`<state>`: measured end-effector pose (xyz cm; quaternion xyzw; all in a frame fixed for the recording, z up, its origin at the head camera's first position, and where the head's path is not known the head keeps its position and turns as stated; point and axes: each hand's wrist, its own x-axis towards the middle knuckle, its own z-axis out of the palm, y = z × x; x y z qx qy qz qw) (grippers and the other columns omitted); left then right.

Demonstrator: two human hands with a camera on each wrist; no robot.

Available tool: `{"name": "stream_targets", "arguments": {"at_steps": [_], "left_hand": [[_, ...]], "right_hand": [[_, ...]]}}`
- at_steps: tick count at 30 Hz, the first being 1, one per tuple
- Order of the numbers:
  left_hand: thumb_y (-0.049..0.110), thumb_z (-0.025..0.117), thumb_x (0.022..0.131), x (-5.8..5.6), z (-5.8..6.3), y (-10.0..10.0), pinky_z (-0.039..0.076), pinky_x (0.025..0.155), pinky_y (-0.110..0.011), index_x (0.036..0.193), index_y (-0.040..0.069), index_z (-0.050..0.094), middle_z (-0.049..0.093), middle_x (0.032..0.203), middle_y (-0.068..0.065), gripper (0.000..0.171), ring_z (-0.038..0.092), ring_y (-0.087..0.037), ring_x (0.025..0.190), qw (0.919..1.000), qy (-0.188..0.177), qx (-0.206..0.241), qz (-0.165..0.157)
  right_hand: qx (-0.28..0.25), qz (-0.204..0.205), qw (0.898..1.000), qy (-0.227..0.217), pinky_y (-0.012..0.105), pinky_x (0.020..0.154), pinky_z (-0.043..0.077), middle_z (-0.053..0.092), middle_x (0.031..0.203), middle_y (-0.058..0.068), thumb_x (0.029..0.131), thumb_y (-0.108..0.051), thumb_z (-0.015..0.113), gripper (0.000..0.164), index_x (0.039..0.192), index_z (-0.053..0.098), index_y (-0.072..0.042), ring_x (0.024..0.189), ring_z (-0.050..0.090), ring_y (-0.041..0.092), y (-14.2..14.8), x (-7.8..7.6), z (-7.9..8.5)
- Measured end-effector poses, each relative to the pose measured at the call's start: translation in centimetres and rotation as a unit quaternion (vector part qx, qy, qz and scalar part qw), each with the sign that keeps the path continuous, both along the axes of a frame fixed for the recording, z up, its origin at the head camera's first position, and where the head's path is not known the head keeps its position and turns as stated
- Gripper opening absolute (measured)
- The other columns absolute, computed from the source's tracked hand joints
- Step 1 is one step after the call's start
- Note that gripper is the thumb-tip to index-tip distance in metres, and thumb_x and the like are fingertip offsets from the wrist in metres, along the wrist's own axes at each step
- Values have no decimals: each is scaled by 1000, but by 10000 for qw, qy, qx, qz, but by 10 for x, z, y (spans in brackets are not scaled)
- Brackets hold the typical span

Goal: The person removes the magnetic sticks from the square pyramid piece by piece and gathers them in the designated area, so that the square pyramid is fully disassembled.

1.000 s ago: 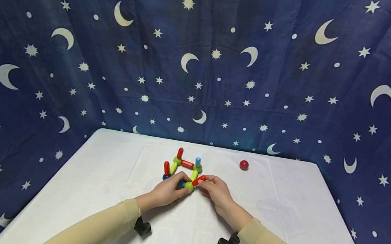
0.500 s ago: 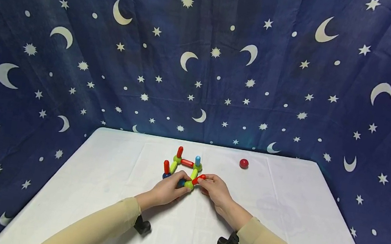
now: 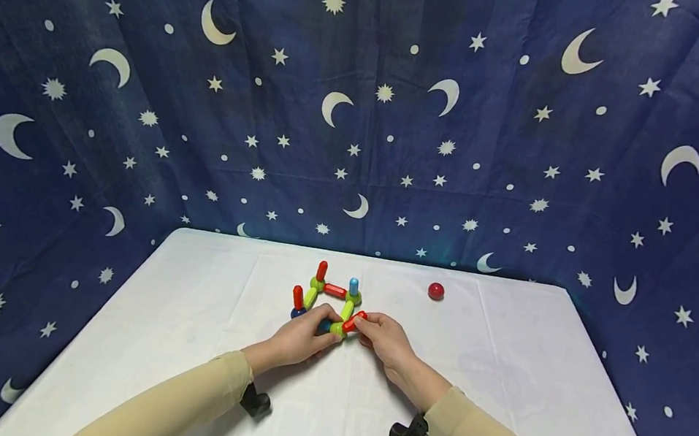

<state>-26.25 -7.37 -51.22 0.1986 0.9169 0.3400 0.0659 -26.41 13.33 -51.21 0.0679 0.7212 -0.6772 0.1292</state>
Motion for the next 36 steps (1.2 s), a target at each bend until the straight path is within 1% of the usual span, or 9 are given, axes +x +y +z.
{"name": "stream_targets", "arguments": {"at_steps": [4, 6, 8, 10, 13, 18, 23, 30, 36], "left_hand": [[34, 70, 99, 0, 0, 0, 50, 81, -31, 122, 23, 59, 63, 119, 6, 28, 58, -6, 83, 10000, 26, 13, -10], [35, 70, 99, 0, -1, 0, 49, 80, -31, 122, 23, 59, 63, 119, 7, 28, 58, -6, 81, 10000, -28, 23, 0], [36, 70, 99, -1, -1, 1, 50, 77, -31, 122, 23, 58, 63, 117, 7, 29, 59, -7, 77, 9999, -127, 57, -1], [36, 70, 99, -1, -1, 2, 49, 75, -30, 122, 24, 58, 62, 116, 7, 29, 58, -6, 76, 9998, -206, 70, 16], [35, 70, 99, -2, -1, 2, 49, 68, -30, 122, 23, 58, 61, 111, 7, 29, 58, -9, 68, 9994, -316, 143, 41], [35, 71, 98, -2, -1, 1, 49, 63, -29, 123, 23, 58, 61, 106, 7, 30, 58, -10, 59, 9990, -386, 227, 41], [35, 71, 98, -1, -2, 0, 49, 62, -30, 123, 23, 58, 60, 106, 7, 30, 59, -11, 58, 9989, -404, 229, 48], [35, 71, 99, -1, -3, 1, 49, 61, -31, 122, 24, 57, 58, 96, 7, 29, 60, -13, 56, 9985, -457, 308, 48], [32, 71, 99, 0, -3, 0, 50, 57, -30, 123, 23, 58, 60, 95, 6, 29, 59, -13, 54, 9981, -429, 442, 22]], "right_hand": [[-43, 154, 9999, 7, 30, 82, 54, 69, 101, 7, 101, -17, 66, 32, 121, 63, 8, 92, 61, 20, 3, -1, 2], [-76, 176, 9998, 1, 29, 78, 55, 70, 101, 8, 101, -15, 65, 32, 124, 62, 8, 92, 62, 20, 8, -3, 3], [58, 156, 9999, -11, 29, 74, 55, 70, 100, 8, 101, -16, 65, 34, 126, 62, 7, 91, 62, 20, 17, -5, 5], [327, 89, 9994, -9, 29, 70, 54, 70, 101, 7, 101, -18, 66, 36, 128, 62, 6, 91, 62, 21, 29, -8, 7], [912, -1, 9958, 37, 30, 68, 52, 68, 102, 7, 100, -22, 68, 39, 129, 62, 3, 90, 60, 22, 51, -14, 11], [1797, 47, 9834, 236, 32, 67, 48, 64, 99, 10, 99, -25, 68, 43, 129, 60, 5, 86, 55, 23, 94, -22, 18], [2267, -83, 9736, 250, 32, 64, 47, 62, 95, 10, 96, -26, 70, 45, 124, 57, 6, 82, 55, 22, 123, -26, 19], [2560, -114, 9660, 341, 30, 67, 45, 60, 97, 10, 96, -25, 71, 41, 119, 58, 7, 83, 52, 21, 131, -28, 10], [2718, -82, 9602, 636, 30, 66, 44, 60, 91, 9, 95, -23, 72, 36, 112, 62, 7, 80, 52, 21, 128, -28, 8]]}}
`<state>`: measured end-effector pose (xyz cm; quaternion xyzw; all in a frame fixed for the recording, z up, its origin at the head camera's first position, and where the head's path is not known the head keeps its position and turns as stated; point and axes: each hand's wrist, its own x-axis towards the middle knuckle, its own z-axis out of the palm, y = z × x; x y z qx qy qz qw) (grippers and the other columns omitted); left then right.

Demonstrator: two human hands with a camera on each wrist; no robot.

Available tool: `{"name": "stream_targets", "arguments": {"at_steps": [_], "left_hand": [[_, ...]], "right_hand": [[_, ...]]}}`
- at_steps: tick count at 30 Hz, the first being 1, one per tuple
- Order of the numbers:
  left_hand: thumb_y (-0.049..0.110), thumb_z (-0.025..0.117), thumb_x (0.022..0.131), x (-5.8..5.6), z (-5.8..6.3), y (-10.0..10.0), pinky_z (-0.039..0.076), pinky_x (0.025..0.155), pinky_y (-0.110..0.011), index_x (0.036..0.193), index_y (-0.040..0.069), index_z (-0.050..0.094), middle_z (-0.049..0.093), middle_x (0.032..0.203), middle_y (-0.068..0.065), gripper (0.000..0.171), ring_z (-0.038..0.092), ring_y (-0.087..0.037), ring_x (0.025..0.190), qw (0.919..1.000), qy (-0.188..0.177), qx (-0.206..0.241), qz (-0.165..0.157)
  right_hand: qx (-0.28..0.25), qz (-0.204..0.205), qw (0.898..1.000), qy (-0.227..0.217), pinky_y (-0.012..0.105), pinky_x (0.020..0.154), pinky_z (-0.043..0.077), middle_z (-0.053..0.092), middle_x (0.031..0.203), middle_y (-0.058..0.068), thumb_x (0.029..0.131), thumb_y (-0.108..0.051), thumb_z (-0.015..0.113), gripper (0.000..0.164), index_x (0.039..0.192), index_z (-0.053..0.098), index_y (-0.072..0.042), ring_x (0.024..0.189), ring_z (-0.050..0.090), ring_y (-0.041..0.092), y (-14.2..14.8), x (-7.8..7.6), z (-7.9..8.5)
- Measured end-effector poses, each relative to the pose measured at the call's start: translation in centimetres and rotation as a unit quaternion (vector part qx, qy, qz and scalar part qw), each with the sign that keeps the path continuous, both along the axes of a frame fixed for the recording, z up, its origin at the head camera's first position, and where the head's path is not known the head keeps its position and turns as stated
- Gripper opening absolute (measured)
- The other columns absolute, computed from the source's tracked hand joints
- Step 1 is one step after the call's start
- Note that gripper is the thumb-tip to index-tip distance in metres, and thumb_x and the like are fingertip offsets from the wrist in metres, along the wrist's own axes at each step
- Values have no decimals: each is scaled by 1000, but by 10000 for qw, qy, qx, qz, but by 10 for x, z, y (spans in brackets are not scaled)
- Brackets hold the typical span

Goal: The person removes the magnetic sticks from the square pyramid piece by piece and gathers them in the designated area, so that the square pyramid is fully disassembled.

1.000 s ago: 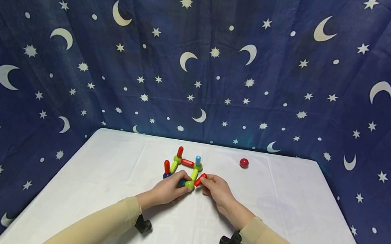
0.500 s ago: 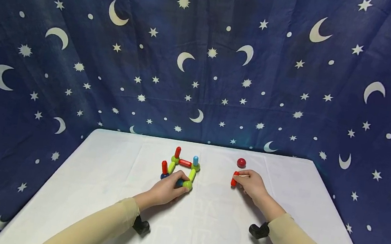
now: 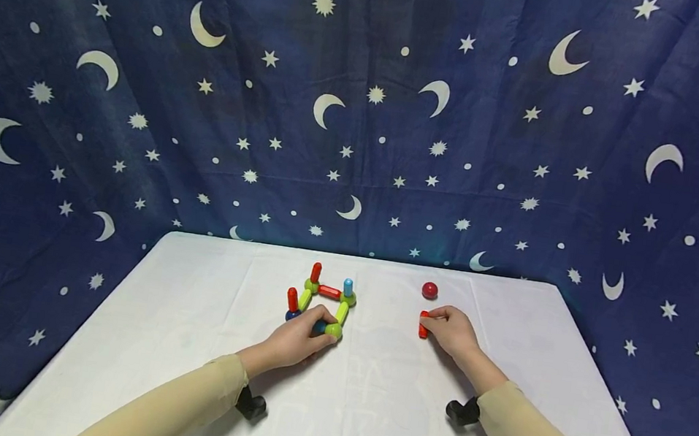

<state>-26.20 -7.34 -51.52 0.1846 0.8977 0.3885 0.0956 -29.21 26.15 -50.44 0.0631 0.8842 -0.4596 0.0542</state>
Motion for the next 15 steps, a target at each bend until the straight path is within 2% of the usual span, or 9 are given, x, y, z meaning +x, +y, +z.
{"name": "stream_targets", "arguments": {"at_steps": [8, 15], "left_hand": [[34, 70, 99, 0, 2, -1, 51, 59, -31, 123, 25, 58, 60, 97, 7, 28, 60, -14, 54, 10000, -58, -19, 35], [34, 70, 99, 0, 1, -1, 50, 59, -30, 123, 24, 58, 59, 96, 7, 28, 60, -13, 55, 10000, -46, 17, 19]], "right_hand": [[503, 122, 9985, 204, 36, 76, 45, 64, 99, 14, 96, -24, 69, 34, 111, 64, 5, 90, 56, 28, -4, 3, 0], [613, 124, 9976, 282, 36, 75, 45, 64, 93, 11, 97, -24, 66, 31, 109, 64, 5, 86, 57, 26, -3, 1, -4]]}}
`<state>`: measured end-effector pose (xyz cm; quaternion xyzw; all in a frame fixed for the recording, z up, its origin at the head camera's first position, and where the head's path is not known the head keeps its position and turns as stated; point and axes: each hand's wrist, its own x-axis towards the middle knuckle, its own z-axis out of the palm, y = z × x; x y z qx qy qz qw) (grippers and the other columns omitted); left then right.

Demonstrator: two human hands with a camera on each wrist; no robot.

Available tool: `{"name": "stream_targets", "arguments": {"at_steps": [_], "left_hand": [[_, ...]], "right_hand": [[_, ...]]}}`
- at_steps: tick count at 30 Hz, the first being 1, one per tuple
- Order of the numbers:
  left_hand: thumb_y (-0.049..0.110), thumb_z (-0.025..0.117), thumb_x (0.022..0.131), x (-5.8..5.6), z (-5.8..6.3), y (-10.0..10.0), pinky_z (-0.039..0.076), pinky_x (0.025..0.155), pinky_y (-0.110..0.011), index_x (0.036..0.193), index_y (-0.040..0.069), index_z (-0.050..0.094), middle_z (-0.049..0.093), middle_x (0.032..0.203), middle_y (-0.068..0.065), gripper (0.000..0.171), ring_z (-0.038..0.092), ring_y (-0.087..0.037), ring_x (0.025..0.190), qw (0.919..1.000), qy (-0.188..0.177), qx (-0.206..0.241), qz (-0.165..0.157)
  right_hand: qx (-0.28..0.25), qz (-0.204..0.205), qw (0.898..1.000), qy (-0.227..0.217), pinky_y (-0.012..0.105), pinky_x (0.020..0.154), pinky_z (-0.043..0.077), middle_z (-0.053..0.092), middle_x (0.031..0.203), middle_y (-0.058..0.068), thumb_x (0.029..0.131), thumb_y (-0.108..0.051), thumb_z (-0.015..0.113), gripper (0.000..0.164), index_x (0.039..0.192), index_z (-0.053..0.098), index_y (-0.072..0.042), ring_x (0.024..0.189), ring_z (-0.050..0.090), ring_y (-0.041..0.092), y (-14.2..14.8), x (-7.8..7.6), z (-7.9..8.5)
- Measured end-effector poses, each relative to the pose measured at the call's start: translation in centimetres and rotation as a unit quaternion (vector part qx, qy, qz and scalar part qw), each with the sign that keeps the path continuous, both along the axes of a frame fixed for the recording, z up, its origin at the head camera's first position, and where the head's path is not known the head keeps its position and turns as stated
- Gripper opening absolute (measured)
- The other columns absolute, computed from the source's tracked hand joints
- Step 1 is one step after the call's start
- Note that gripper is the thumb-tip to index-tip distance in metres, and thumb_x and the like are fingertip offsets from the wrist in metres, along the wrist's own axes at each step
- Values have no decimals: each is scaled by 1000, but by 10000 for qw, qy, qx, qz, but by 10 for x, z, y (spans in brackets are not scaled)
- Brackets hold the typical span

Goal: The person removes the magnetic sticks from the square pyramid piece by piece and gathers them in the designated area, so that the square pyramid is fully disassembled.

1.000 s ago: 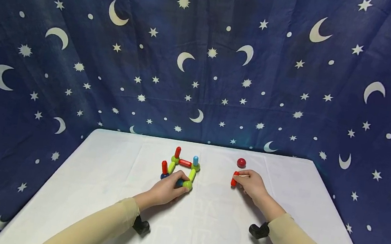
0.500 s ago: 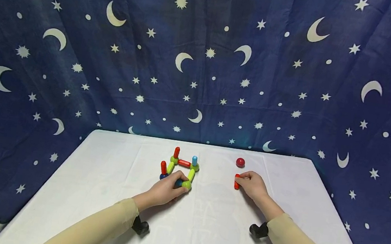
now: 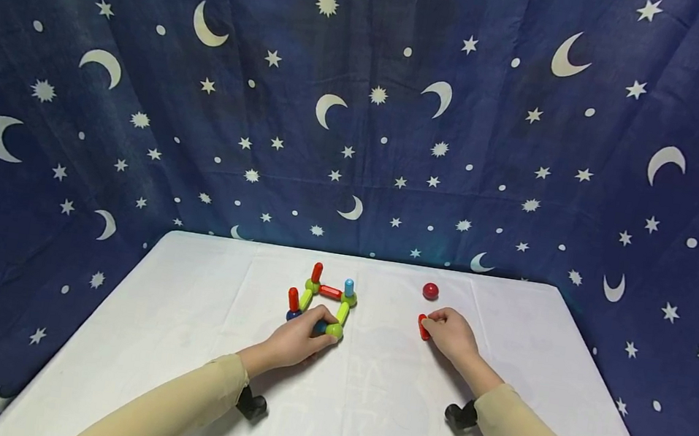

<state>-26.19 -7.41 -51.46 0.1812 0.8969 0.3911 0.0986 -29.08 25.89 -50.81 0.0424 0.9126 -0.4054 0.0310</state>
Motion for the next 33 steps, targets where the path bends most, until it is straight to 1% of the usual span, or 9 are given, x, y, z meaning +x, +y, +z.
{"name": "stream_targets", "arguments": {"at_steps": [7, 17, 23, 25, 27, 29, 31, 33], "left_hand": [[34, 70, 99, 0, 0, 0, 51, 58, -31, 123, 24, 58, 58, 95, 7, 28, 60, -14, 55, 10000, -37, -5, 8], [34, 70, 99, -1, -1, 0, 51, 57, -31, 123, 24, 58, 58, 93, 6, 29, 60, -14, 55, 10000, -18, 2, -16], [33, 70, 99, -2, -2, 0, 50, 59, -30, 123, 23, 58, 58, 92, 6, 29, 60, -14, 55, 10000, 50, -30, -58], [33, 70, 99, -2, -2, 0, 49, 62, -30, 123, 23, 58, 59, 95, 7, 29, 59, -12, 56, 9999, 105, -107, -69], [34, 70, 99, -2, -1, 0, 49, 66, -29, 123, 23, 58, 60, 98, 8, 29, 58, -10, 60, 9996, 171, -186, -82], [34, 70, 99, -2, 0, -1, 50, 66, -30, 123, 23, 58, 61, 97, 8, 29, 58, -11, 61, 9996, 117, -212, -109], [34, 70, 99, -2, 1, -2, 51, 66, -30, 123, 23, 58, 61, 96, 8, 28, 59, -11, 62, 9996, 51, -220, -153], [33, 70, 99, -2, 3, -4, 52, 65, -30, 122, 23, 59, 62, 97, 8, 27, 61, -11, 63, 9996, -46, -172, -236]], "right_hand": [[109, -75, 9999, -18, 35, 76, 45, 65, 95, 12, 97, -25, 63, 32, 110, 63, 4, 87, 57, 27, -1, 1, 0], [61, -164, 9998, -96, 36, 76, 43, 62, 95, 13, 99, -24, 60, 31, 111, 61, 5, 88, 55, 29, -2, 2, 2], [-236, -436, 9985, -216, 33, 70, 45, 60, 96, 14, 100, -27, 59, 35, 115, 59, 6, 85, 54, 26, 0, 1, 4], [-395, -539, 9976, -202, 31, 65, 46, 60, 96, 13, 101, -28, 58, 36, 118, 58, 4, 81, 54, 23, 0, 0, 5], [-579, -556, 9967, -85, 30, 60, 47, 60, 96, 12, 103, -28, 57, 36, 121, 57, 3, 76, 54, 21, -1, 0, 7], [-775, -504, 9957, 109, 29, 55, 47, 59, 95, 11, 103, -27, 57, 34, 122, 57, 2, 72, 54, 20, -5, -1, 9], [-925, -363, 9944, 348, 28, 56, 47, 59, 95, 10, 103, -24, 59, 33, 123, 59, 2, 72, 54, 19, -11, -1, 13], [-1039, -118, 9930, 556, 27, 59, 47, 60, 96, 11, 102, -22, 62, 33, 124, 60, 3, 76, 55, 20, -20, -1, 16]]}}
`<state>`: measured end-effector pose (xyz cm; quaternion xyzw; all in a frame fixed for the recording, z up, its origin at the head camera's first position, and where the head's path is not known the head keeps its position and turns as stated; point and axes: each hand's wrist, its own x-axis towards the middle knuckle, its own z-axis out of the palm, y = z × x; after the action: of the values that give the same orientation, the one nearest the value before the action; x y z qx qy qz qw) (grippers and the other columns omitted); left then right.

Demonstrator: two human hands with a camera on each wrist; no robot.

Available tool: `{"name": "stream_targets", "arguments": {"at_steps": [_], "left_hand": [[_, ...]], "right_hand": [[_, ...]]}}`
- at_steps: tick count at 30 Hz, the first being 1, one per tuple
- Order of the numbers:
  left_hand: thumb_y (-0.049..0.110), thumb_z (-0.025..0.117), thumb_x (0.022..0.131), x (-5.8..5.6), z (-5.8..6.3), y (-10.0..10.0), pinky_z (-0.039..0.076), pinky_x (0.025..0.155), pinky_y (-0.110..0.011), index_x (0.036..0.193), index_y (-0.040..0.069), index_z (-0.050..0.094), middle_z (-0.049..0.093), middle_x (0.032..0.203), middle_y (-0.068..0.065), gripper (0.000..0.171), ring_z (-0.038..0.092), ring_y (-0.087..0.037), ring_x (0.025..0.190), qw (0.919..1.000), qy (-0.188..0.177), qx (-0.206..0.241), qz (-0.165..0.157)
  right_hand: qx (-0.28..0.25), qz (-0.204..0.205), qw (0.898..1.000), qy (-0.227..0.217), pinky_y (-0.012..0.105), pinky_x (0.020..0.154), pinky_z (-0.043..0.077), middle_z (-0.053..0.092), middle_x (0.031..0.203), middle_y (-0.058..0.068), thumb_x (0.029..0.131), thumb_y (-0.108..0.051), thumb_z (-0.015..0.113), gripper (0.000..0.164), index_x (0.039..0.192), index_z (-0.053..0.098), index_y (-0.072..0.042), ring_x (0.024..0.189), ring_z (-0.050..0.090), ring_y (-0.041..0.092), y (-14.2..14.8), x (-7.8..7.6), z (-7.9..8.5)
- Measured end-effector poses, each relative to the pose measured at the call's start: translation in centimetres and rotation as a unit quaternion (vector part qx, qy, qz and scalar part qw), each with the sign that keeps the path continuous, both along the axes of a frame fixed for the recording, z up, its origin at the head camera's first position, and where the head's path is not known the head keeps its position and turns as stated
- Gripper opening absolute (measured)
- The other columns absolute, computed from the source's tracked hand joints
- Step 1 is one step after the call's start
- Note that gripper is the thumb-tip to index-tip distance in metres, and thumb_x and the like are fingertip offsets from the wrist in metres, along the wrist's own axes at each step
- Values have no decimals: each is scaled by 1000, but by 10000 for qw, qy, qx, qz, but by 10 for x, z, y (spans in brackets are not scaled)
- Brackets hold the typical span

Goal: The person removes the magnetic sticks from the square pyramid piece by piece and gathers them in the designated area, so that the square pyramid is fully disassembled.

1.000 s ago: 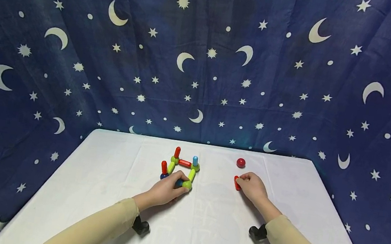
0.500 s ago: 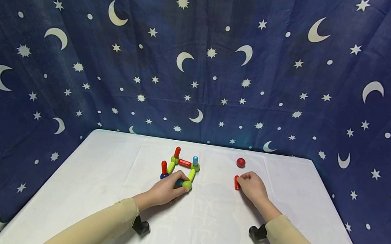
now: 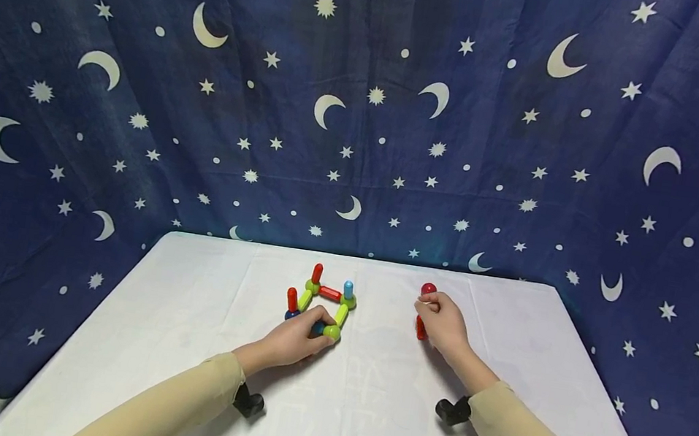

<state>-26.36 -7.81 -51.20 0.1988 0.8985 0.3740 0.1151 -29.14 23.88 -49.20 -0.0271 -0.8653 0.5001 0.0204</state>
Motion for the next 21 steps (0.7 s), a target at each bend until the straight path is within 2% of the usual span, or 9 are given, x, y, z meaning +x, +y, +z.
{"name": "stream_targets", "arguments": {"at_steps": [3, 6, 12, 16, 21], "left_hand": [[33, 71, 98, 1, 1, -5, 53, 65, -29, 119, 25, 59, 62, 100, 9, 26, 63, -11, 65, 9998, -148, 29, -122], [37, 74, 95, 2, 2, -9, 52, 70, -29, 114, 29, 60, 63, 103, 10, 25, 62, -9, 71, 9997, -155, -25, -211], [44, 75, 93, 5, 5, -15, 52, 61, -32, 111, 30, 61, 64, 97, 9, 27, 63, -14, 59, 9990, -310, 4, -312], [42, 74, 94, 7, 9, -18, 52, 59, -31, 109, 29, 61, 64, 94, 9, 24, 63, -15, 57, 9986, -352, -62, -394], [36, 73, 94, 9, 13, -26, 52, 60, -32, 108, 29, 61, 64, 94, 7, 21, 64, -14, 60, 9986, -371, -152, -337]], "right_hand": [[52, 472, 9986, 228, 27, 67, 47, 63, 101, 11, 100, -20, 66, 35, 125, 62, 3, 84, 57, 21, -19, 1, 3], [165, 1006, 9943, 310, 30, 69, 49, 67, 109, 12, 98, -18, 69, 37, 129, 62, 1, 88, 59, 22, -39, 3, 3], [289, 1721, 9844, 215, 34, 76, 52, 67, 124, 10, 94, -23, 76, 43, 133, 63, -12, 104, 61, 23, -74, 4, -1], [141, 1845, 9825, 200, 36, 76, 52, 66, 124, 5, 93, -26, 76, 42, 132, 65, -13, 108, 60, 25, -88, 5, -1], [54, 1763, 9837, 345, 37, 80, 49, 68, 114, -1, 94, -27, 75, 30, 121, 70, -15, 106, 60, 23, -94, 5, -2]]}}
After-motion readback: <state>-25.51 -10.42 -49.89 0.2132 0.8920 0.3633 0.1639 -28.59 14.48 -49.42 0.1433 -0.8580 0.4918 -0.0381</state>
